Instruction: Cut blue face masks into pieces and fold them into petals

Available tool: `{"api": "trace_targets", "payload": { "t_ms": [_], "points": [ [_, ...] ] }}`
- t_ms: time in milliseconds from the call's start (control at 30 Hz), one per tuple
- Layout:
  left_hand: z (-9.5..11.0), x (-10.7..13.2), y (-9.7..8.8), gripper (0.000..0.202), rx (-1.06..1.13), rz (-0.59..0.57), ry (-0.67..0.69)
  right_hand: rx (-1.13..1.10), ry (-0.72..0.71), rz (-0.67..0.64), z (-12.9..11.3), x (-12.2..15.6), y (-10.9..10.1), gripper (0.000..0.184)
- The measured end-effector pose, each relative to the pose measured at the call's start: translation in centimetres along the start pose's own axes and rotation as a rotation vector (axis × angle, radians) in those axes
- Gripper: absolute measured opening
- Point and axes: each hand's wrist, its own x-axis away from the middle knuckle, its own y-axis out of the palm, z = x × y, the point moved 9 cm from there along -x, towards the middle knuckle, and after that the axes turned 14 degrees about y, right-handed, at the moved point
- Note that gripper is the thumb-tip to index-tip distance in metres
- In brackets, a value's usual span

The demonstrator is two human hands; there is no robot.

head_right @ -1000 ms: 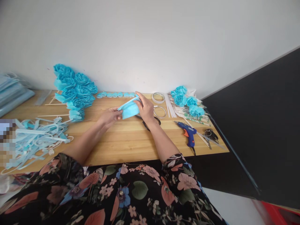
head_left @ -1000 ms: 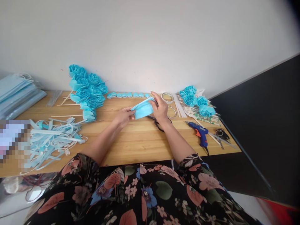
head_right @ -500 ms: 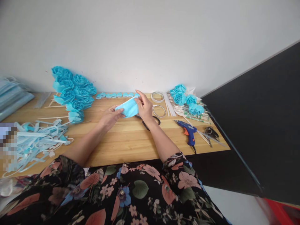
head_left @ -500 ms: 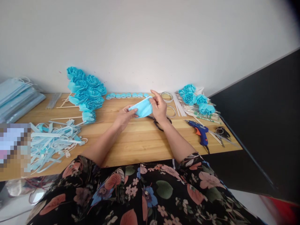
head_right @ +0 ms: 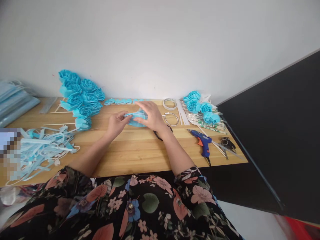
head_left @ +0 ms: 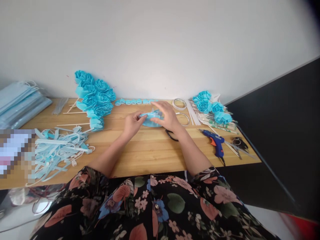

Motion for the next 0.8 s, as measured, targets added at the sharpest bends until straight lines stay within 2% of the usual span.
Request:
{"api": "trace_targets", "payload": {
  "t_ms": [67, 167, 267, 400, 500, 633, 800],
  "points": [
    [1.4, 0.1, 0.4, 0.017, -0.059, -0.040, 0.069, 0.095, -0.017, -0.053, -0.7, 0.1, 0.9, 0.056],
    [2.2, 0.2, 0.3, 0.013, -0.034, -0.026, 0.100, 0.139, 0.008, -0.103, -0.3, 0.0, 1.7, 0.030],
    [1.0, -0.1, -0.7, 0.014, 0.028, 0.056, 0.050, 0.085, 0.056, -0.104, 0.8, -0.2, 1.5, 0.025],
    [-1.3, -0.5, -2.4, 0.018, 0.120, 0.200, -0.068, -0.027, 0.185, -0.030, 2.7, -0.5, 0.2, 0.025],
    [-2.0, -0.5, -2.7, 0.024, 0.212, 0.249, -0.131, -0.174, 0.304, 0.008, 4.2, -0.5, -0.1, 0.026],
    [-2.2, -0.1, -0.7, 0.039, 0.364, 0.158, -0.199, -0.376, 0.375, 0.061, 5.1, -0.3, -0.2, 0.028],
    [-2.8, 1.2, 2.8, 0.051, 0.459, -0.046, -0.288, -0.272, 0.378, 0.184, 4.8, 0.0, -1.5, 0.028]
  ]
}}
